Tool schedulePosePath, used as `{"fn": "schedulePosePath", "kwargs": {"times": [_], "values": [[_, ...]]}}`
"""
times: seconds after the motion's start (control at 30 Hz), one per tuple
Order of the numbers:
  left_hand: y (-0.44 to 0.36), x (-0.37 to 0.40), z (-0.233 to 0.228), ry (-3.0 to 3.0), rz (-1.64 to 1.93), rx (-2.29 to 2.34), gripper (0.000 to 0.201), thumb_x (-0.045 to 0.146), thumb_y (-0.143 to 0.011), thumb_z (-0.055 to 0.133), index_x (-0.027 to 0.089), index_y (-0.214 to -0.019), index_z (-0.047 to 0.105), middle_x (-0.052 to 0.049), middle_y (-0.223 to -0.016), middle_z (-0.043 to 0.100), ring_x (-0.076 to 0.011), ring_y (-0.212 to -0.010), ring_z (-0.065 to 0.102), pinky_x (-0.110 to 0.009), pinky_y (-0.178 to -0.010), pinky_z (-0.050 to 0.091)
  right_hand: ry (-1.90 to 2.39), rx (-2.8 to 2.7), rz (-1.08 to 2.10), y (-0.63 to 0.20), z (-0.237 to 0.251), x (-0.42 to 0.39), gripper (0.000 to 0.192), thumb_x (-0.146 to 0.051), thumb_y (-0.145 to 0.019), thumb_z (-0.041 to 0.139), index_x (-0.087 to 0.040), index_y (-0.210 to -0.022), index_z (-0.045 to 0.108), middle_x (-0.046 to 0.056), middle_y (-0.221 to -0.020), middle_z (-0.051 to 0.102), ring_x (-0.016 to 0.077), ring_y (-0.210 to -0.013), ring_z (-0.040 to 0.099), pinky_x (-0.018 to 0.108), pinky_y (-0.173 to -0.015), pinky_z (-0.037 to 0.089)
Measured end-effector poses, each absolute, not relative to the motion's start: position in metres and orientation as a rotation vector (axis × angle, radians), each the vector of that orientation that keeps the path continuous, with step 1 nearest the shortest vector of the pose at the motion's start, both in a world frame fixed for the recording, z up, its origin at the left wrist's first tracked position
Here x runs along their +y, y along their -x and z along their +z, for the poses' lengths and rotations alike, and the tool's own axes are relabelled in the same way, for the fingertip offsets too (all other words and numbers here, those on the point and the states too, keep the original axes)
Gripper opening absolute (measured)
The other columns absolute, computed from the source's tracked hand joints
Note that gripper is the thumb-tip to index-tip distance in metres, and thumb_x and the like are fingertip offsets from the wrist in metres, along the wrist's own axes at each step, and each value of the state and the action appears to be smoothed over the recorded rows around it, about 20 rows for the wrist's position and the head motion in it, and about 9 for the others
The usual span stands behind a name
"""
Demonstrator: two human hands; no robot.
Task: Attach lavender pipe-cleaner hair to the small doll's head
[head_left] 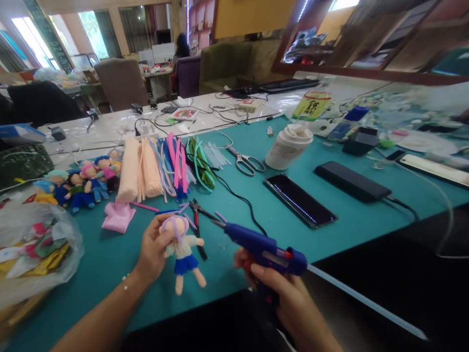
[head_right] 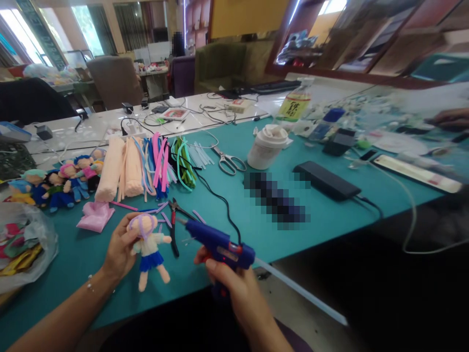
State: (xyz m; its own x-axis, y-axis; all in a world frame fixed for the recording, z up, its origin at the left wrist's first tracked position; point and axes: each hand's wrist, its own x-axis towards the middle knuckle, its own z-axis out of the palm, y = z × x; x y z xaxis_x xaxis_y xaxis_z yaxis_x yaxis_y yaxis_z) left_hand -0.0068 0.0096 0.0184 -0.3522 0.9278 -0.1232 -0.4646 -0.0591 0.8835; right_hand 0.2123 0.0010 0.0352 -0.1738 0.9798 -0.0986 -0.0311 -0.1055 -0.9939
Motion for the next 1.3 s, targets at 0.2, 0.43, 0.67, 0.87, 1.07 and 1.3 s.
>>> {"fn": "schedulePosePath", "kwargs": {"times": [0.2, 0.43, 0.67, 0.87, 1.07, 1.3], "values": [[0.01, 0.015, 0.017, -0.461, 1.818, 1.144, 0.03, 0.029, -0.057, 0.079, 0.018, -0.081, 0.066, 0.001, -0.07, 0.069, -0.0108, -0.056, 0.063, -0.019, -0.051, 0.051, 1.488, -1.425, 0.902, -0.237, 0.026, 0.046, 0.037, -0.051, -0.077, 0.057, -0.019, -0.088, 0.072, 0.006, -0.075, 0.067, 0.0175, -0.057, 0.053, 0.028, -0.047, 0.039], [0.021, 0.021, 0.013, -0.458, 1.979, 1.152, 0.024, 0.03, -0.063, 0.076, 0.017, -0.078, 0.062, 0.002, -0.071, 0.068, -0.0102, -0.059, 0.063, -0.019, -0.053, 0.052, 1.636, -1.623, 0.689, -0.229, 0.016, 0.095, 0.028, -0.049, -0.071, 0.061, -0.021, -0.068, 0.066, 0.004, -0.06, 0.063, 0.022, -0.056, 0.057, 0.032, -0.051, 0.043], [0.024, 0.025, 0.011, -0.415, 2.005, 1.142, 0.022, 0.027, -0.064, 0.075, 0.017, -0.08, 0.064, 0.002, -0.071, 0.069, -0.01, -0.061, 0.065, -0.018, -0.055, 0.052, 1.665, -1.765, 0.538, -0.225, 0.012, 0.113, 0.027, -0.049, -0.073, 0.061, -0.024, -0.063, 0.057, 0.004, -0.062, 0.061, 0.0261, -0.067, 0.061, 0.033, -0.057, 0.045], [0.023, 0.025, 0.01, -0.418, 2.007, 1.184, 0.025, 0.03, -0.062, 0.076, 0.017, -0.081, 0.065, 0.002, -0.068, 0.068, -0.0111, -0.059, 0.064, -0.019, -0.052, 0.051, 1.647, -1.85, 0.449, -0.236, 0.009, 0.104, 0.033, -0.055, -0.071, 0.064, -0.023, -0.069, 0.063, 0.005, -0.07, 0.064, 0.0278, -0.075, 0.063, 0.034, -0.061, 0.046], [0.026, 0.025, 0.014, -0.417, 2.022, 1.164, 0.025, 0.032, -0.064, 0.074, 0.017, -0.08, 0.063, 0.002, -0.07, 0.068, -0.0125, -0.06, 0.064, -0.024, -0.056, 0.054, 1.62, -1.869, 0.317, -0.255, 0.006, 0.077, 0.043, -0.052, -0.076, 0.063, -0.02, -0.105, 0.068, 0.012, -0.103, 0.068, 0.0322, -0.092, 0.063, 0.04, -0.07, 0.049], [0.03, 0.028, 0.019, -0.279, 2.007, 1.223, 0.024, 0.032, -0.062, 0.071, 0.018, -0.078, 0.06, 0.002, -0.07, 0.069, -0.0176, -0.064, 0.068, -0.029, -0.06, 0.057, 1.481, -1.852, 0.241, -0.265, 0.008, 0.022, 0.021, -0.042, -0.09, 0.056, -0.025, -0.08, 0.063, 0.004, -0.076, 0.065, 0.023, -0.069, 0.062, 0.036, -0.063, 0.05]]}}
